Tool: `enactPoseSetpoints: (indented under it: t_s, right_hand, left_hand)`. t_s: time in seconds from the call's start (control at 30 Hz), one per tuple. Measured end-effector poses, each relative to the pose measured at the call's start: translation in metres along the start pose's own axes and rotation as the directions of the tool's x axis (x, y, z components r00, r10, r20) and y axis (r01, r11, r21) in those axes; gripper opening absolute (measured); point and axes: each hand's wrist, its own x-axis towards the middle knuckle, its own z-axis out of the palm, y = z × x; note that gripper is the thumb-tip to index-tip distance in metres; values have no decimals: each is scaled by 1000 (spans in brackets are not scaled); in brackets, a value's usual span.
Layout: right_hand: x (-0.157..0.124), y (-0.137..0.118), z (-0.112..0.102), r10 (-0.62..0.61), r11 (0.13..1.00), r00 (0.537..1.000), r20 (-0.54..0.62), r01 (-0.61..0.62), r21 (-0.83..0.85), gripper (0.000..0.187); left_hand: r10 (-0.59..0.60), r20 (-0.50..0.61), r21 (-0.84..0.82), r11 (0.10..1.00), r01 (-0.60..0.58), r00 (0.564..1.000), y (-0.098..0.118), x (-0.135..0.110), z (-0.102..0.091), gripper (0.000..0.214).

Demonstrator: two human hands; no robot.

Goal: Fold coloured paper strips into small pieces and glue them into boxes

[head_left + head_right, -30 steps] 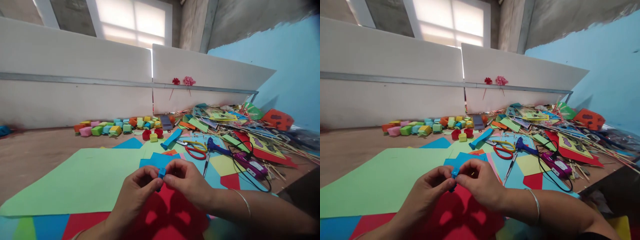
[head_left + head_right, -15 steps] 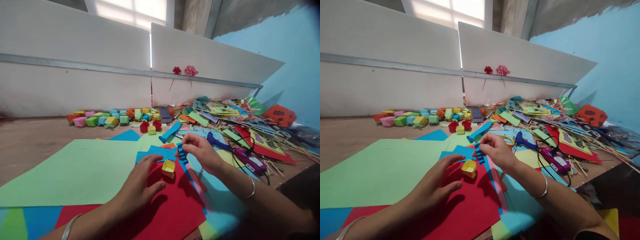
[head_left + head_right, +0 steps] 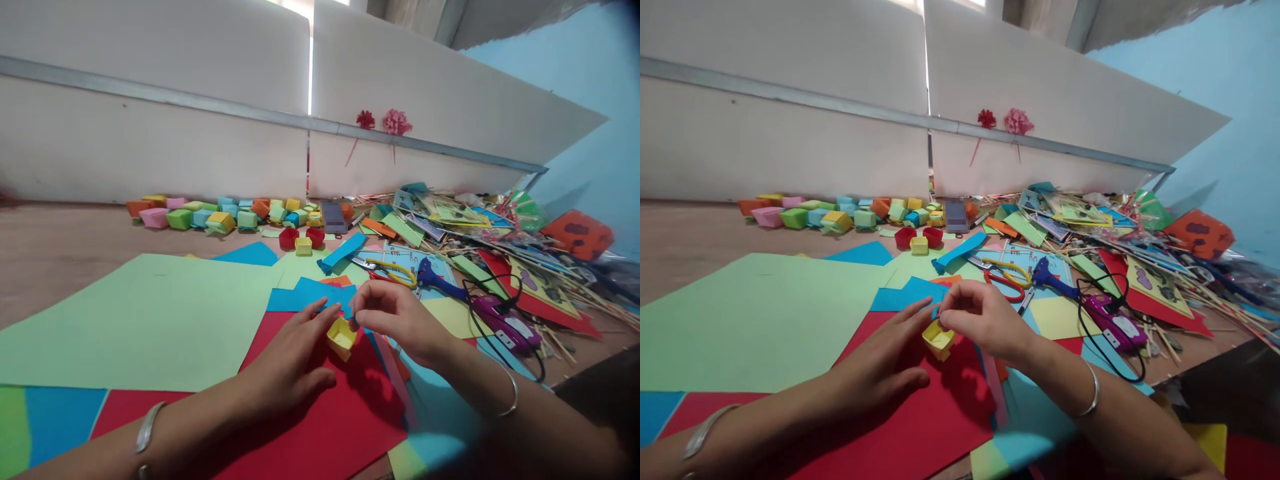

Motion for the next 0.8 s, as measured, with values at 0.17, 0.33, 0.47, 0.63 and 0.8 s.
enactPoseSetpoints:
  t_s: [0.17,0.33,0.47,0.63,0.8]
  right_hand:
    - [-3,-1,1,-99,983,994,39,104,-151,4]
    - [-7,-2,-2,-185,917,969,162,229,-327,7]
    - [-10,2,-3,-140,882,937,321,265,-389,14]
    - [-6,10,-1,-133,885,956,262,234,-403,14]
    - [-1,7,-3,-194,946,976,101,213,-244,4]
  left_hand:
    - [7,-71,-78,997,-12,997,1,-1,-1,58]
    - [33,-33,38,999,-32,999,4,-3,-5,60]
    - [63,63,120,990,-70,996,10,-1,-4,23]
    - [-21,-192,98,994,40,981,8,-3,-4,22]
    - [-446,-162,-358,858,369,880,30,-4,-17,31]
